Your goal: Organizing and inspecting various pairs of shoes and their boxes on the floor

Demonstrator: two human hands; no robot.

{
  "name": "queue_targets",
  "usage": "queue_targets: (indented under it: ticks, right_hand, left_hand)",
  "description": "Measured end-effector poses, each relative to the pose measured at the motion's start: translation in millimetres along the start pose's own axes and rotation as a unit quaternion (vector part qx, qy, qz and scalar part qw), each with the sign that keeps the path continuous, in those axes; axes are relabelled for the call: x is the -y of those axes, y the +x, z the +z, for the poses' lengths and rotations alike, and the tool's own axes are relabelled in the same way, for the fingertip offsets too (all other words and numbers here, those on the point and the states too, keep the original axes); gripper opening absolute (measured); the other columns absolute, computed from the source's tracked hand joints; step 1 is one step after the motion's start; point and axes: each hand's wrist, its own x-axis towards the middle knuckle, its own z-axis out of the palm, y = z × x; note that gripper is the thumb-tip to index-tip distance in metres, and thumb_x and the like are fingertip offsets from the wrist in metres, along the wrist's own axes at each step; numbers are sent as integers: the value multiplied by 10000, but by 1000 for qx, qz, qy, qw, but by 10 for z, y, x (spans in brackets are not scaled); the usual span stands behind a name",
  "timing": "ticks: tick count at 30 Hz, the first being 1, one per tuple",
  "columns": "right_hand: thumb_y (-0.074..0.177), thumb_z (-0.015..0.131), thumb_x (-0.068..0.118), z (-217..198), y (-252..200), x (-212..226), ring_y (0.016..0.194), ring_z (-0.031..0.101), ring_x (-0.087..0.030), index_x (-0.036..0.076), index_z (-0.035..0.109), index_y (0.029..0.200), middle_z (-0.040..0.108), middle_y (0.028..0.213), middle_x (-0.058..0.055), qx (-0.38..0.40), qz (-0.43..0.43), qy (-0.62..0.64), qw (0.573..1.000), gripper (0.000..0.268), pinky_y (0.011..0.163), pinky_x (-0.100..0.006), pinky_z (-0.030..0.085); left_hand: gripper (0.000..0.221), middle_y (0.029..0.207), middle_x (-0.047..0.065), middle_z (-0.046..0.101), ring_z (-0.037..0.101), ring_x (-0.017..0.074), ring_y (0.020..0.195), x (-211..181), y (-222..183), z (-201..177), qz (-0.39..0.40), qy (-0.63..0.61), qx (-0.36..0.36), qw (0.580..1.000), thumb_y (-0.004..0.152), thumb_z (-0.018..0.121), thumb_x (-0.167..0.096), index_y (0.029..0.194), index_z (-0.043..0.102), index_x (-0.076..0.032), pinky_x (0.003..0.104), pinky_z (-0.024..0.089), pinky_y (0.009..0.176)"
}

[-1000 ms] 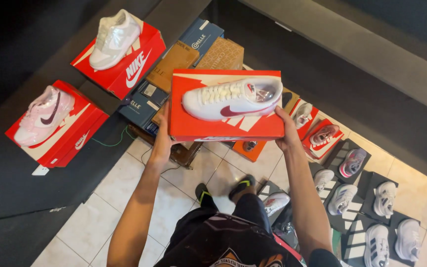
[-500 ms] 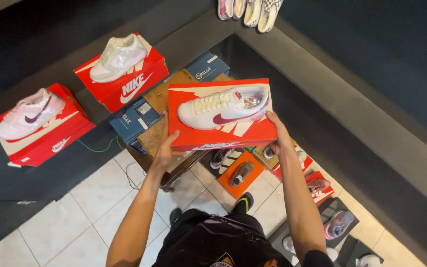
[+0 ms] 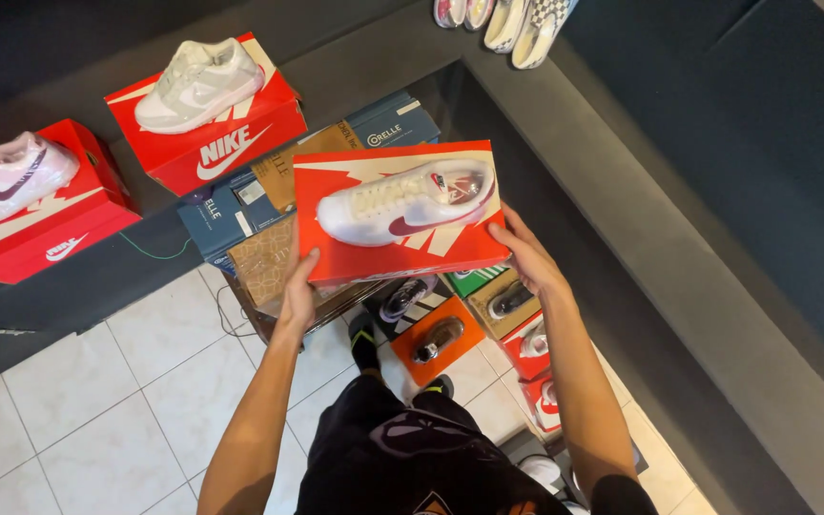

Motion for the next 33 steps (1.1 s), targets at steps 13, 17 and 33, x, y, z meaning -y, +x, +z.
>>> queue_targets:
  ticks: [13, 17, 33]
  right_hand:
    - [1053, 560, 489, -68, 1050, 408, 1469, 347, -487, 105, 306, 1615, 348, 1593, -307, -87, -88, -89, 988, 726, 1123, -598, 393]
    - [1010, 612, 584, -153, 1496, 531, 1443, 414, -437, 223, 345, 1617, 391, 1574, -281, -49, -49, -116, 991, 755, 1048, -533, 489]
    - [945, 779, 258, -773, 3121, 317, 1232, 614, -275, 196, 538, 1493, 635, 1388, -81, 34, -53, -141, 988, 601, 857, -404, 600]
  left_hand:
    - [695, 1577, 192, 423, 596, 399, 1212, 165, 1326, 111, -51, -22, -60, 997, 963, 633, -422, 1594, 386, -265, 449, 578, 871]
    - [726, 1534, 252, 455, 746, 466, 909, 452, 1824, 97, -54, -79, -72, 993, 945, 684, -427, 1587, 382, -276, 405, 688, 604]
    - [720, 1571, 311, 309, 294, 539, 1451, 1209, 2585, 291, 4, 12, -78, 997, 1037, 634, -493, 1549, 253, -161, 695, 380, 1094]
